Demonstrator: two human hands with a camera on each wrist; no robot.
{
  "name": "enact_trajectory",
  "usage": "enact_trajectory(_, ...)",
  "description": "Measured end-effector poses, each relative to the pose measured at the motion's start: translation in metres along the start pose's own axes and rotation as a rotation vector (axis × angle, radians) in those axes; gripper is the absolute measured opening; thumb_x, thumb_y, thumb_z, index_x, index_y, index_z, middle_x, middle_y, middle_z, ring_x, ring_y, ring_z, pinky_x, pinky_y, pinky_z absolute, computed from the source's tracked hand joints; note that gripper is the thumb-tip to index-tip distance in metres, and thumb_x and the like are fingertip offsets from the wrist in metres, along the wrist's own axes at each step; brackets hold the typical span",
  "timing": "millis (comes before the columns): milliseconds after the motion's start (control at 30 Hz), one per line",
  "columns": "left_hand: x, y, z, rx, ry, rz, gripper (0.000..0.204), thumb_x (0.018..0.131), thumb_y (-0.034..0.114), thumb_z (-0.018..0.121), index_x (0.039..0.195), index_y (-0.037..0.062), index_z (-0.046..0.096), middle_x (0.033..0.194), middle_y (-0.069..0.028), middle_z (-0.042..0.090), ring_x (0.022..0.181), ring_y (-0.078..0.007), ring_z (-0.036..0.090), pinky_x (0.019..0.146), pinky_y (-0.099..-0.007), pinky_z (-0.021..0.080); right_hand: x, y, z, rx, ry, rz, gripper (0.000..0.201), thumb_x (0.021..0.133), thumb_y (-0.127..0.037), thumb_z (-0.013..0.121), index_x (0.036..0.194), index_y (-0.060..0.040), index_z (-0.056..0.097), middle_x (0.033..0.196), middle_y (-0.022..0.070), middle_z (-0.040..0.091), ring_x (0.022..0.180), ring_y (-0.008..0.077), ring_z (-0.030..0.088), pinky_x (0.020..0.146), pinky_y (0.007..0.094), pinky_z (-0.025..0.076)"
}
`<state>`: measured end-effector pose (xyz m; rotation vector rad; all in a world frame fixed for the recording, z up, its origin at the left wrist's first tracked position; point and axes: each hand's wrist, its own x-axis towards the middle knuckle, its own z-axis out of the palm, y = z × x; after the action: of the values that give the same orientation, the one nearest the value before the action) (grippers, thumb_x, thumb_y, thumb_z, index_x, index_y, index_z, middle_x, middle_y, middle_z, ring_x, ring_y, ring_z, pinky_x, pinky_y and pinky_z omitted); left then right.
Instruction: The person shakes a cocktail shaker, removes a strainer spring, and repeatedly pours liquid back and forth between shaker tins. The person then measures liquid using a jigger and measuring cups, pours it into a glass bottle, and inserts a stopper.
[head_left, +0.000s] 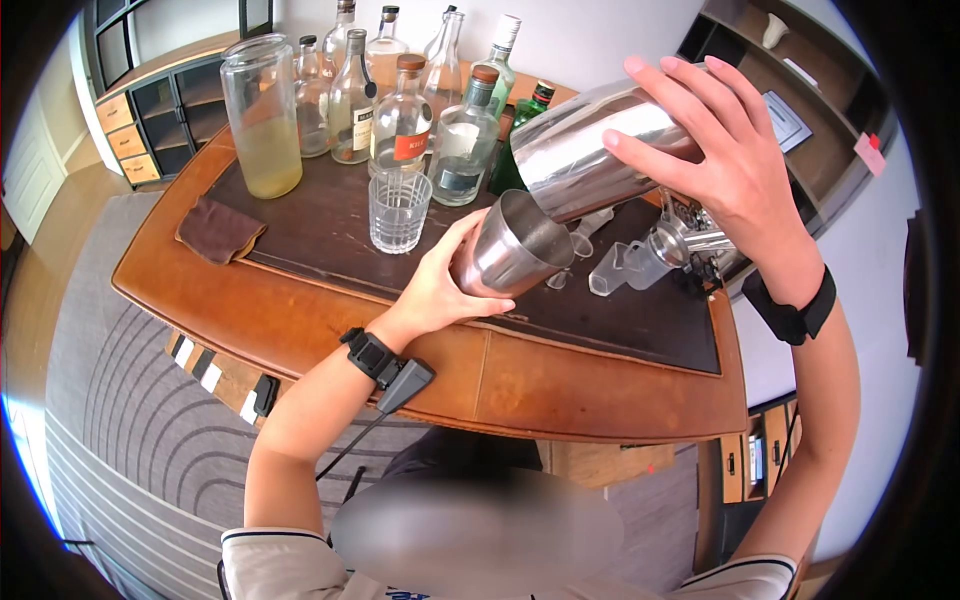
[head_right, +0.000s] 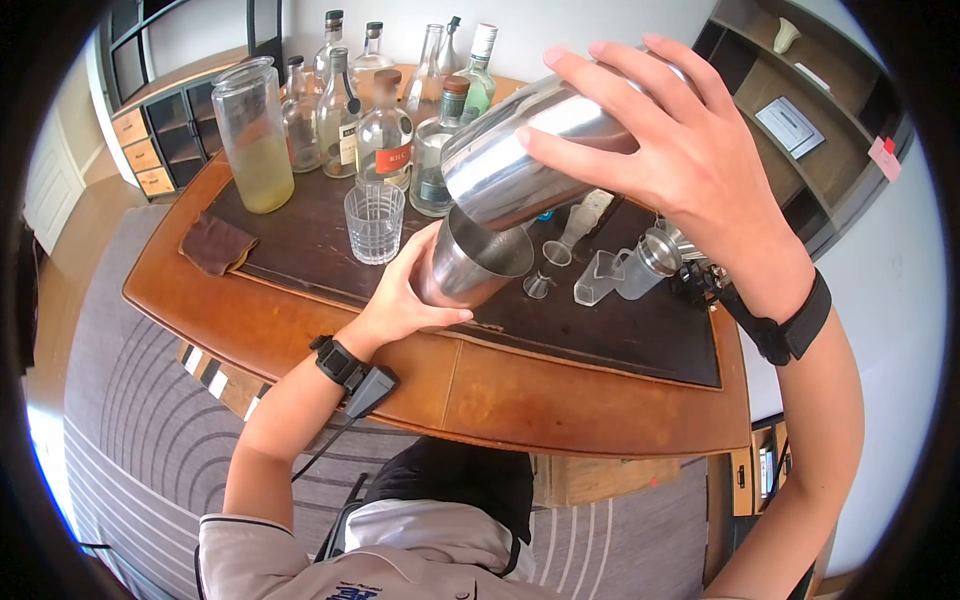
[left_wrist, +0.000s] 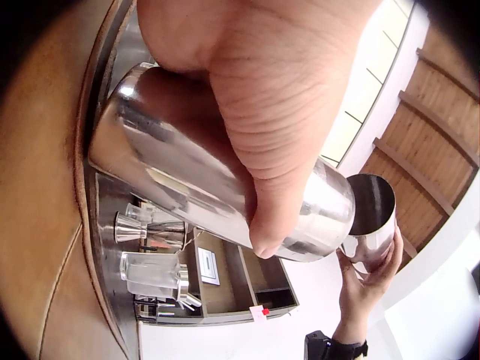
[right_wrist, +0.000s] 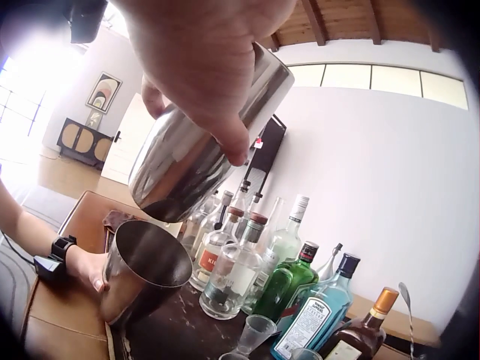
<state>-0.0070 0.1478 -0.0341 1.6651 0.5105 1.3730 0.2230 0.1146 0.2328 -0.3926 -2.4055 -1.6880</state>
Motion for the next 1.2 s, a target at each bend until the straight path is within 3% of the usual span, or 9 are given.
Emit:
enact_trajectory(67, 0.000, 0.000, 0.000, 0.000, -0.002, -0.004, 0.105, 0.065, 0.013, 0.095, 0.151, 0.0006, 0.035, 0.147, -0.0119, 0.047, 0.138, -0.0222, 0.043, 0.117, -0.0375, 0.032, 0.000, -0.001, 0.000, 0.006, -0.019, -0.021, 0.054, 0.073, -0.008, 0.069, 0.121, -0.0339, 0.068, 0.138, 0.0069, 0.060, 0.121, 0.0281, 0.059, 0.108, 0.0456, 0.045)
enact_trajectory(133, 0.000, 0.001, 0.000, 0.006, -0.005, -0.009, 0.105, 0.065, 0.012, 0.095, 0.151, 0.0006, 0.035, 0.147, -0.0120, 0.047, 0.138, -0.0221, 0.043, 0.117, -0.0374, 0.031, -0.001, -0.007, 0.003, 0.002, -0.020, -0.012, 0.052, 0.075, -0.012, 0.068, 0.120, -0.0368, 0.067, 0.132, 0.0016, 0.061, 0.119, 0.0220, 0.058, 0.108, 0.0432, 0.045)
enact_trajectory(433, -0.001, 0.001, 0.001, 0.015, -0.009, 0.022, 0.103, 0.065, 0.012, 0.095, 0.151, 0.0035, 0.037, 0.145, -0.0114, 0.051, 0.136, -0.0219, 0.047, 0.116, -0.0367, 0.035, -0.033, -0.042, 0.023, 0.132, -0.141, 0.085, 0.056, 0.078, -0.013, 0.067, 0.128, -0.0408, 0.065, 0.130, 0.0016, 0.060, 0.119, 0.0241, 0.057, 0.108, 0.0452, 0.044)
enact_trajectory(733, 0.000, 0.000, 0.002, -0.042, -0.014, 0.030, 0.104, 0.064, 0.010, 0.094, 0.151, 0.0028, 0.038, 0.146, -0.0116, 0.050, 0.137, -0.0217, 0.046, 0.116, -0.0371, 0.035, -0.042, -0.020, 0.017, 0.036, -0.115, 0.104, 0.057, 0.077, -0.011, 0.065, 0.127, -0.0390, 0.067, 0.131, 0.0029, 0.062, 0.117, 0.0244, 0.059, 0.106, 0.0459, 0.045)
enact_trajectory(900, -0.001, 0.001, 0.002, -0.026, -0.031, 0.001, 0.105, 0.063, 0.011, 0.095, 0.151, 0.0022, 0.037, 0.146, -0.0118, 0.049, 0.137, -0.0220, 0.046, 0.116, -0.0372, 0.034, -0.040, -0.039, 0.020, 0.137, -0.098, 0.217, 0.057, 0.079, -0.011, 0.064, 0.129, -0.0398, 0.066, 0.129, 0.0026, 0.062, 0.116, 0.0237, 0.059, 0.106, 0.0438, 0.044)
enact_trajectory(1000, -0.001, -0.001, 0.002, -0.015, -0.021, 0.006, 0.106, 0.063, 0.011, 0.095, 0.151, 0.0010, 0.037, 0.147, -0.0130, 0.049, 0.138, -0.0225, 0.045, 0.117, -0.0379, 0.034, -0.044, -0.051, 0.025, 0.137, -0.077, 0.146, 0.054, 0.080, -0.013, 0.064, 0.126, -0.0408, 0.066, 0.125, 0.0014, 0.062, 0.115, 0.0221, 0.059, 0.106, 0.0428, 0.045)
enact_trajectory(1200, -0.002, -0.002, 0.002, -0.056, -0.023, -0.029, 0.106, 0.064, 0.010, 0.094, 0.152, 0.0013, 0.036, 0.148, -0.0129, 0.048, 0.139, -0.0232, 0.044, 0.118, -0.0380, 0.032, -0.054, -0.037, 0.022, 0.093, -0.073, 0.189, 0.055, 0.080, -0.013, 0.064, 0.127, -0.0422, 0.066, 0.127, 0.0012, 0.062, 0.117, 0.0225, 0.059, 0.107, 0.0437, 0.045)
